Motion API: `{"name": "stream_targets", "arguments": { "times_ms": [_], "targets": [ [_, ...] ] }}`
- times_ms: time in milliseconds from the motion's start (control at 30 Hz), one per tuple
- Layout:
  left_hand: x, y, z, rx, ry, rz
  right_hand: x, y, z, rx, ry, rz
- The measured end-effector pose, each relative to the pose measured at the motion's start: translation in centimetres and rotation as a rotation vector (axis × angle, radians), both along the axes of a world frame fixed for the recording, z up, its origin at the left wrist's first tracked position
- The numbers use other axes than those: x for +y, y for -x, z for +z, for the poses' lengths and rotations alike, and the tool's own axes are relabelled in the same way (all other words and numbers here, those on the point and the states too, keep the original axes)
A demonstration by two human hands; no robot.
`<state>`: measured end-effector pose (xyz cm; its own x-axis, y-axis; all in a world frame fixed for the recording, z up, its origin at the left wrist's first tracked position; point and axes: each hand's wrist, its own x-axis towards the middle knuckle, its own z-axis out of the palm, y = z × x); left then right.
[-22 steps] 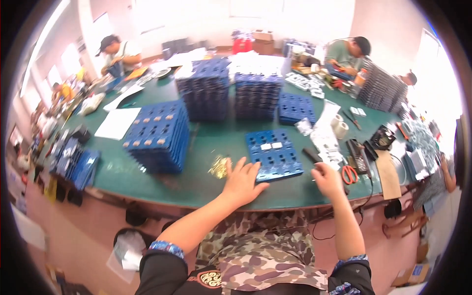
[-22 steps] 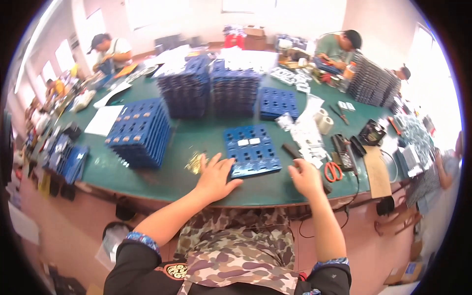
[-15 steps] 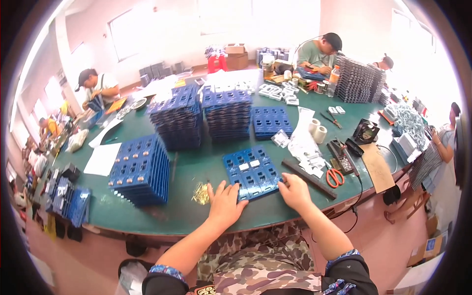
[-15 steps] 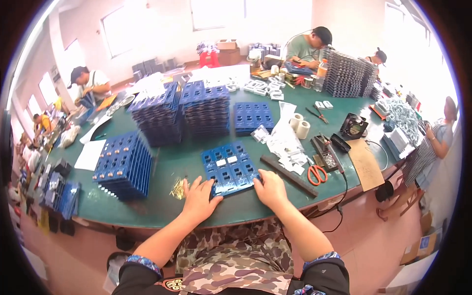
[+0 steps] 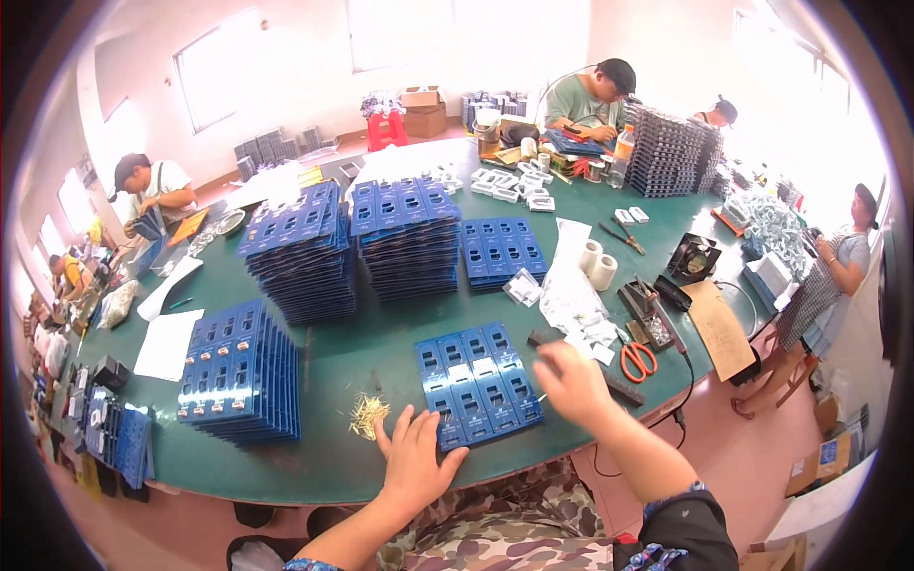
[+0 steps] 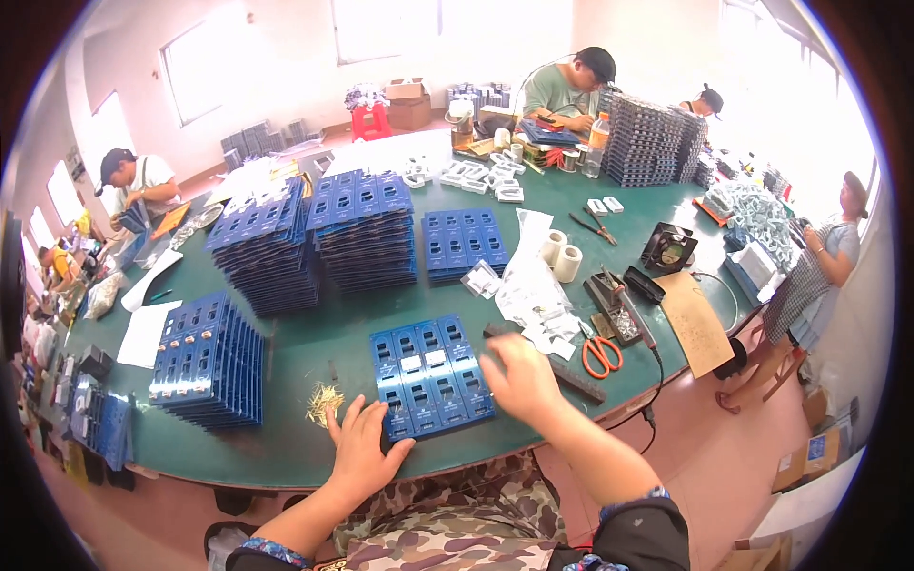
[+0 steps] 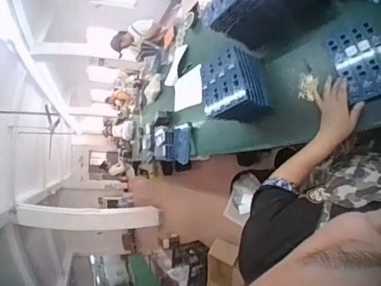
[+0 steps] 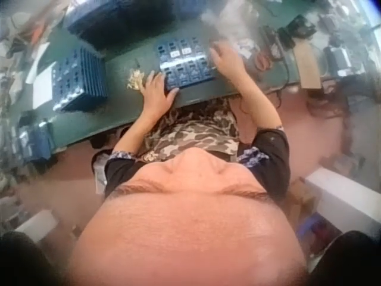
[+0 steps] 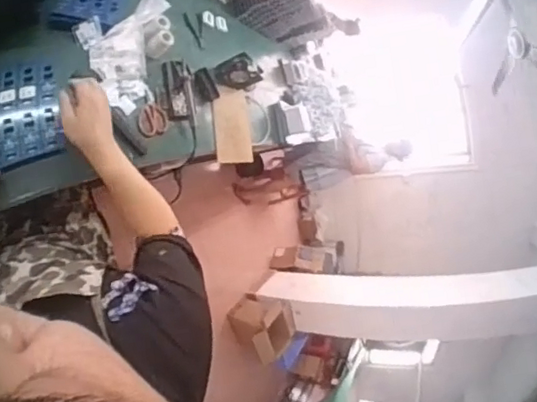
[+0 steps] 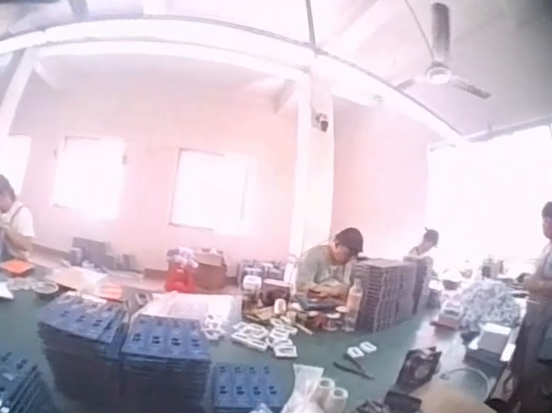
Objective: The person aligns a blue panel on the workbench, places a metal bar across it, and solders small metal pins into the panel slots using a soldering iron and solder wire.
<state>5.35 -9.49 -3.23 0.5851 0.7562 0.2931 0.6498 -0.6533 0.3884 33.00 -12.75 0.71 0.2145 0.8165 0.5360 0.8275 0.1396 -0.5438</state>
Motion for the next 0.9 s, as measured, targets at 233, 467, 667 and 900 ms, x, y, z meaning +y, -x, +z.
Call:
{"name": "stream_targets", "arguments": {
  "times_ms": [233,467,667,900],
  "targets": [
    [1.9,2.2,-1.3,-0.281,-0.067,-0.048,12.5,-5.6,-2.1,-0.512,-0.004,0.262],
    [2.3,3.5,-1.1,-0.364,0.031,-0.067,11.2,-9.7,-1.1,-0.509,0.527,0.042],
    [2.2,3.2,-0.3,-0.411,0.047,-0.115,14.0,-11.9,0.6,-0.211,0.407,-0.129],
    [2.5,3.5,-0.7,-0.489,0.036,-0.103,20.6,-12.3,2.3,-0.263,0.805,-0.506]
  ]
}}
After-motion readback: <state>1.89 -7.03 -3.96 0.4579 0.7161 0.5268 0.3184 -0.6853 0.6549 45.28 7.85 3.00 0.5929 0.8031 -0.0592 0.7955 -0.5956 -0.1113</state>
